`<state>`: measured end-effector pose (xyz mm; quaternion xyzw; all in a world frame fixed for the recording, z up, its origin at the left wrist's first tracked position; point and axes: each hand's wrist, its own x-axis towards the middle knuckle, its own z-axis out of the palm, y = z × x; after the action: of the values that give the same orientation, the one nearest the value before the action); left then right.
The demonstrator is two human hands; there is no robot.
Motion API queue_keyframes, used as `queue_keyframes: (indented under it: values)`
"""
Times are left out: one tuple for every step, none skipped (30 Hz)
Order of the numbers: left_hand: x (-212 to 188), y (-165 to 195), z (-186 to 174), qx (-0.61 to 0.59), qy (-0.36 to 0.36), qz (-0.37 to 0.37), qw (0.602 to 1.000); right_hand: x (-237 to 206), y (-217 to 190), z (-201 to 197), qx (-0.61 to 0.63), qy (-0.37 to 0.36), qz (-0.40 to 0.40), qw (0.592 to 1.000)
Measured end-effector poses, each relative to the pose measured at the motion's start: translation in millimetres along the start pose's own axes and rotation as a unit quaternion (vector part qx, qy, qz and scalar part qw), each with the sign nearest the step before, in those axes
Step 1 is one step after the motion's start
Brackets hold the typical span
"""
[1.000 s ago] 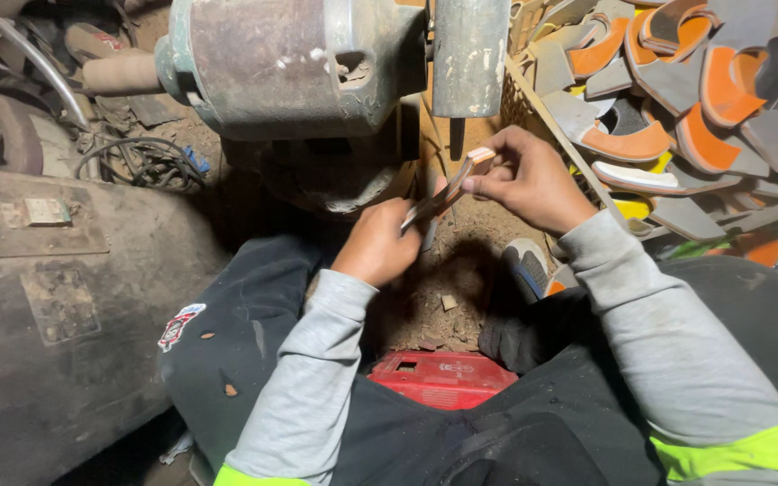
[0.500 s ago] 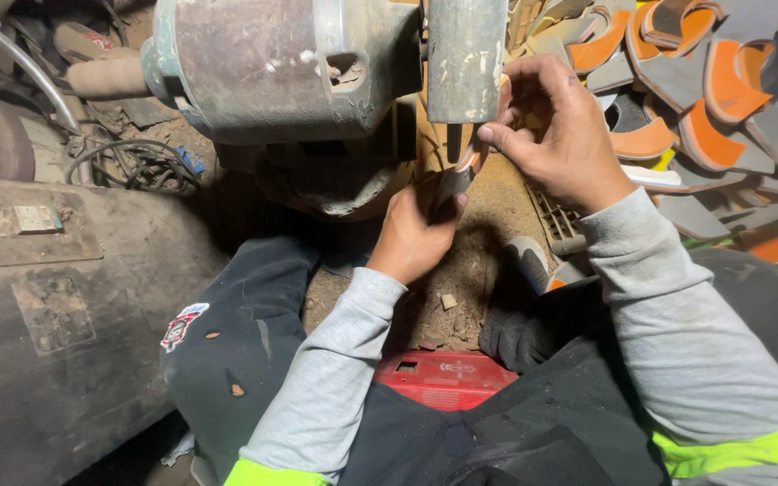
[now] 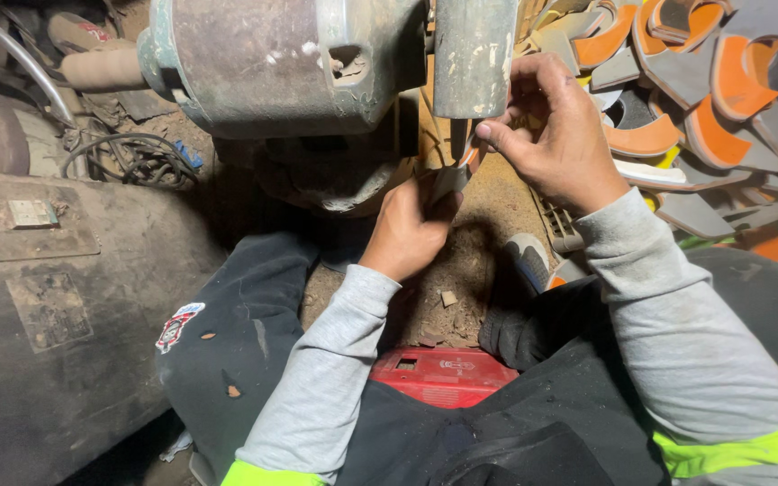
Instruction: The person sits on the floor and uses a bench grinder to smooth the edges of multiple orange and grey sandal soles. They handle each sole one at a time, pressing it against the rotating wheel, then place the finished pieces into a nearby crate.
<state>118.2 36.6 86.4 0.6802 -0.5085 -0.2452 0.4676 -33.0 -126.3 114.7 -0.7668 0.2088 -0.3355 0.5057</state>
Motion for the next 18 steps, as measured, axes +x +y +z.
queue_keyframes:
  values:
    - [0.1, 0.2, -1.8, 0.004, -0.005, 0.000, 1.000, -0.9, 0.9, 1.0, 0.012, 0.001, 0.007, 1.000]
    - [0.5, 0.3, -4.6, 0.008, -0.010, 0.001, 1.000, -1.6, 1.6, 2.4, 0.024, 0.003, 0.013, 1.000]
    - [1.0, 0.6, -7.3, 0.013, -0.015, 0.002, 1.000, -2.6, 2.4, 3.8, 0.019, 0.009, 0.015, 1.000]
    - [0.8, 1.3, -9.6, 0.008, -0.023, -0.009, 1.000, -4.4, 3.1, 5.5, 0.015, 0.016, 0.017, 1.000]
    - [0.6, 2.0, -11.8, 0.003, -0.031, -0.019, 0.999, -5.9, 3.9, 6.7, 0.010, 0.022, 0.019, 1.000]
    - [0.7, 2.3, -14.9, -0.002, -0.039, -0.028, 0.999, -7.1, 4.4, 8.5, -0.012, 0.025, 0.013, 1.000]
    - [1.0, 2.4, -17.4, -0.002, -0.045, -0.031, 0.998, -8.9, 4.8, 9.7, -0.034, 0.028, 0.008, 0.999]
    - [1.1, 2.2, -19.9, -0.002, -0.051, -0.034, 0.998, -10.8, 5.1, 10.8, -0.057, 0.031, 0.003, 0.998]
    - [1.4, 1.8, -22.2, -0.001, -0.058, -0.037, 0.998, -13.4, 5.3, 12.7, -0.048, 0.040, 0.022, 0.998]
    - [2.1, 0.9, -25.1, 0.016, -0.064, -0.047, 0.997, -15.7, 5.2, 16.7, -0.040, 0.048, 0.041, 0.997]
    - [2.6, -0.1, -27.0, 0.032, -0.072, -0.058, 0.995, -18.2, 5.1, 20.0, -0.031, 0.057, 0.060, 0.996]
    - [2.6, -1.1, -28.8, 0.049, -0.078, -0.069, 0.993, -20.3, 5.1, 22.5, -0.041, 0.063, 0.051, 0.996]
    - [2.8, -2.0, -30.9, 0.045, -0.087, -0.076, 0.992, -21.9, 5.1, 24.9, -0.051, 0.071, 0.041, 0.995]
    - [2.5, -3.0, -33.6, 0.041, -0.095, -0.082, 0.991, -23.5, 4.9, 28.3, -0.061, 0.077, 0.032, 0.995]
    - [1.9, -3.7, -36.1, 0.037, -0.104, -0.088, 0.990, -25.0, 5.0, 32.1, -0.033, 0.079, 0.035, 0.996]
    - [1.2, -4.0, -38.5, 0.023, -0.114, -0.094, 0.989, -26.8, 5.2, 35.6, -0.005, 0.082, 0.038, 0.996]
    - [0.8, -3.9, -41.2, 0.009, -0.124, -0.099, 0.987, -28.7, 5.6, 37.9, 0.023, 0.084, 0.040, 0.995]
    - [0.1, -3.8, -45.1, -0.004, -0.133, -0.104, 0.986, -31.6, 5.6, 40.8, 0.020, 0.086, 0.054, 0.995]
